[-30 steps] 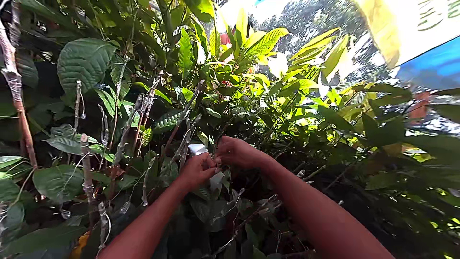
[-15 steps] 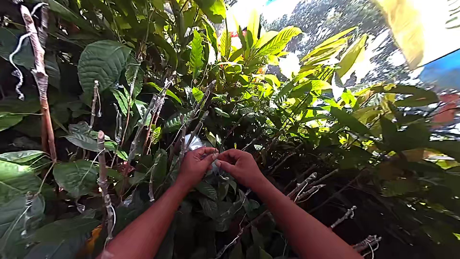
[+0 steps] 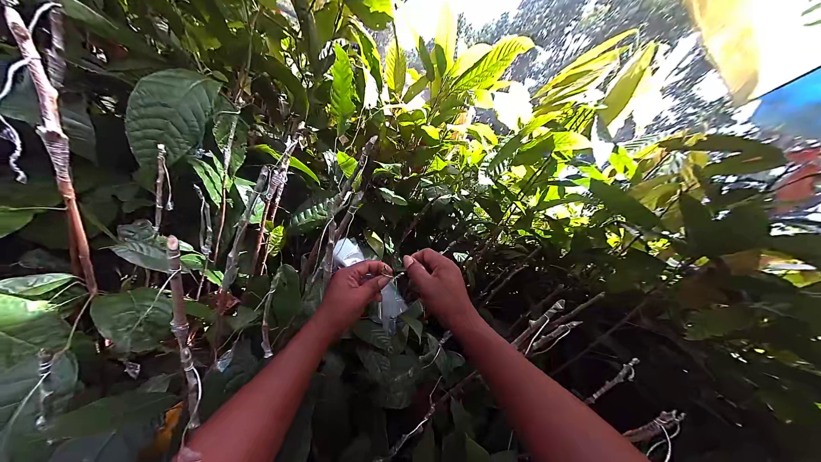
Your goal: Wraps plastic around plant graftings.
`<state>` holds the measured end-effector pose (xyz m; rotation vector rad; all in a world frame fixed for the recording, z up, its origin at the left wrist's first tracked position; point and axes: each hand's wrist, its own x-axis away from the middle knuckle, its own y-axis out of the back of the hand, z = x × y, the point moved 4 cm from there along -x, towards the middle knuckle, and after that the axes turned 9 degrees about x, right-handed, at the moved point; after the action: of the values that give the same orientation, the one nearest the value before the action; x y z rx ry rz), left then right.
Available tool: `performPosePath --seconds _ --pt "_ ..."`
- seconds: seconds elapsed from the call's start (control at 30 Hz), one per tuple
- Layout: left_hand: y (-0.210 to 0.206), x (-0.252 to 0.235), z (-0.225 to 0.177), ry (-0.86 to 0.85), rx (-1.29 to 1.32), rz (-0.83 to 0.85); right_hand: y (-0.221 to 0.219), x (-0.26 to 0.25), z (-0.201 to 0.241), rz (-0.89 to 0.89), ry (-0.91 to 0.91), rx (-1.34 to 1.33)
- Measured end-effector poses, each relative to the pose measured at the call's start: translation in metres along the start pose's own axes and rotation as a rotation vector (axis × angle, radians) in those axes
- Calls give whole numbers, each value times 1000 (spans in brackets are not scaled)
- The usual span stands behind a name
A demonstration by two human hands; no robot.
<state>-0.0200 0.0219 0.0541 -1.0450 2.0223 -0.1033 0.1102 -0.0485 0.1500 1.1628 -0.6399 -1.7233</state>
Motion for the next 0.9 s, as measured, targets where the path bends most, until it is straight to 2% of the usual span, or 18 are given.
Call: performPosePath --seconds 0.17,0.47,0.73,0.9 --pt "5 -2 -4 -25 -41 -109 -13 14 -4 180 62 -135" --pt "-1 0 0 -30 -35 -56 -22 13 -7 77 -39 -305" --pt "-2 0 -1 0 -33 2 -18 9 2 19 25 8" --pt "2 -2 -6 -12 -71 -95 -9 4 -6 -11 136 176"
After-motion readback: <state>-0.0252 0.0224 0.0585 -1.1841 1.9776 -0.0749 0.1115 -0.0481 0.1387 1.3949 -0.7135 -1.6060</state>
